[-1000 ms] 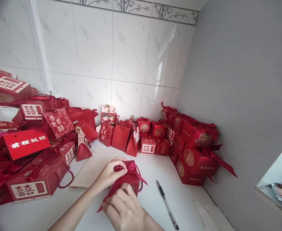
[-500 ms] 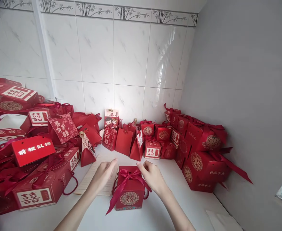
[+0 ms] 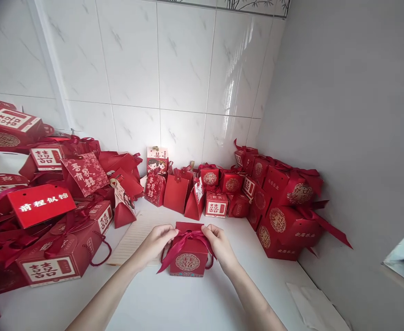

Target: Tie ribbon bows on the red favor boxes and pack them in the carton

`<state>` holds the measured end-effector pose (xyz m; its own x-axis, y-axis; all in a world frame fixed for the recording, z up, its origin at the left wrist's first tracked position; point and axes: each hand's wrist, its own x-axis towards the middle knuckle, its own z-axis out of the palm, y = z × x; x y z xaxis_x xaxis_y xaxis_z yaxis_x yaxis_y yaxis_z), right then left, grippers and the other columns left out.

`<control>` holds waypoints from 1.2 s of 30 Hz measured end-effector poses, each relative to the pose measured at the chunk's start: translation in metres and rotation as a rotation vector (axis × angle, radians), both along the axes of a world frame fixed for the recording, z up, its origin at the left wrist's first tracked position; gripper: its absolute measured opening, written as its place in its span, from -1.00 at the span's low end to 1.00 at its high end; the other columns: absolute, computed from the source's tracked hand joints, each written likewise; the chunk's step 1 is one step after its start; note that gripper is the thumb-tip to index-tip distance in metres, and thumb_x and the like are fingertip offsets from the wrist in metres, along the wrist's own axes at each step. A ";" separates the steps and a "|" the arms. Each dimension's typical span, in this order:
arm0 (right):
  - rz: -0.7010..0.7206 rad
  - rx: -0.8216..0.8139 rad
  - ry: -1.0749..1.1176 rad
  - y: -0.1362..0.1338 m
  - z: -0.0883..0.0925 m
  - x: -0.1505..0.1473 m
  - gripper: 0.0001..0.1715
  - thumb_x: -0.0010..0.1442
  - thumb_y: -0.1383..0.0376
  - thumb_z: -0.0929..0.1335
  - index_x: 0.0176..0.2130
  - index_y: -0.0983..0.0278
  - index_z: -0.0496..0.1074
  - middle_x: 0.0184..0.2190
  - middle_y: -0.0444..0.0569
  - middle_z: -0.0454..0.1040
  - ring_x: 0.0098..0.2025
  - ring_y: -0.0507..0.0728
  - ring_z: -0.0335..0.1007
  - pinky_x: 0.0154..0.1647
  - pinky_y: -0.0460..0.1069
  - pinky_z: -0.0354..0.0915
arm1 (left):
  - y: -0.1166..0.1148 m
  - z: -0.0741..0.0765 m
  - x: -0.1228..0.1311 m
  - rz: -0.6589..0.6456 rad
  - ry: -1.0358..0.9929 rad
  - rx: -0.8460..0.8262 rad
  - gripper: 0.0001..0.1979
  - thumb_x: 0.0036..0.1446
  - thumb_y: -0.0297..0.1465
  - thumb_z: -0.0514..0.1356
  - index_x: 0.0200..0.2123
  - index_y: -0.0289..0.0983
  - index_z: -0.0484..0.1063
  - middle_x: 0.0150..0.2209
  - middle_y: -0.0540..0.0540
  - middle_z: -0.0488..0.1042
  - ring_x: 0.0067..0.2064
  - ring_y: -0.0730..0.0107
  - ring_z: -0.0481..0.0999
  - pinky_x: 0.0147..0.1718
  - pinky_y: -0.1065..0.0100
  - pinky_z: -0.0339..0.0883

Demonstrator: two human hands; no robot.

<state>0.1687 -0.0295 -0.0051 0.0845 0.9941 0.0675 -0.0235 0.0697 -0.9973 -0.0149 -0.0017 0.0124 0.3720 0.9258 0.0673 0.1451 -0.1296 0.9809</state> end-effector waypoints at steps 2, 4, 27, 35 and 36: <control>-0.003 -0.008 0.070 0.001 -0.004 -0.001 -0.44 -0.06 -0.09 0.38 -0.59 0.26 0.10 -0.66 -0.23 0.18 -0.61 -0.06 0.02 -0.58 -0.13 0.02 | 0.002 -0.008 0.005 0.091 -0.031 0.067 -0.66 -0.03 -0.15 0.07 -0.63 -0.23 0.07 -0.66 0.14 0.06 -0.60 0.54 0.08 -0.58 0.47 -0.02; -0.013 -0.019 0.128 0.001 -0.007 -0.002 -0.44 -0.07 -0.09 0.39 -0.57 0.26 0.11 -0.65 -0.22 0.21 -0.62 -0.06 0.06 -0.59 -0.14 0.05 | 0.003 -0.016 0.010 0.158 -0.034 0.148 -0.65 0.00 -0.14 0.04 -0.62 -0.22 0.03 -0.65 0.13 0.01 -0.58 0.53 0.05 -0.56 0.46 -0.01; 0.004 -0.112 0.357 0.005 -0.023 -0.006 -0.51 -0.07 -0.01 0.42 -0.54 0.23 0.14 -0.74 -0.28 0.21 -0.75 -0.05 0.05 -0.79 -0.15 -0.15 | 0.005 -0.032 0.017 0.195 -0.173 0.151 -0.63 0.02 -0.11 0.04 -0.61 -0.23 0.03 -0.61 0.11 0.06 -0.52 0.51 0.10 -0.49 0.46 0.08; -0.013 -0.109 0.310 0.012 -0.027 -0.002 -0.52 -0.06 -0.08 0.35 -0.56 0.24 0.18 -0.76 -0.24 0.18 -0.77 -0.02 0.06 -0.80 -0.12 -0.09 | 0.018 -0.041 0.011 0.226 -0.188 0.053 -0.66 -0.08 -0.10 0.03 -0.62 -0.23 0.08 -0.65 0.11 0.08 -0.61 0.55 0.09 -0.63 0.48 0.00; -0.040 -0.103 0.311 0.015 -0.030 0.001 -0.52 -0.07 -0.07 0.34 -0.58 0.24 0.16 -0.76 -0.25 0.16 -0.76 -0.04 0.05 -0.78 -0.12 -0.07 | 0.021 -0.044 0.010 0.252 -0.179 0.059 -0.66 -0.08 -0.10 0.02 -0.63 -0.22 0.05 -0.66 0.12 0.05 -0.62 0.55 0.06 -0.64 0.48 -0.02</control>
<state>0.1696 -0.0144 -0.0346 0.1248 0.9898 -0.0681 -0.3269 -0.0237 -0.9447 -0.0046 0.0194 -0.0318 0.1082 0.9800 0.1669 0.0052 -0.1685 0.9857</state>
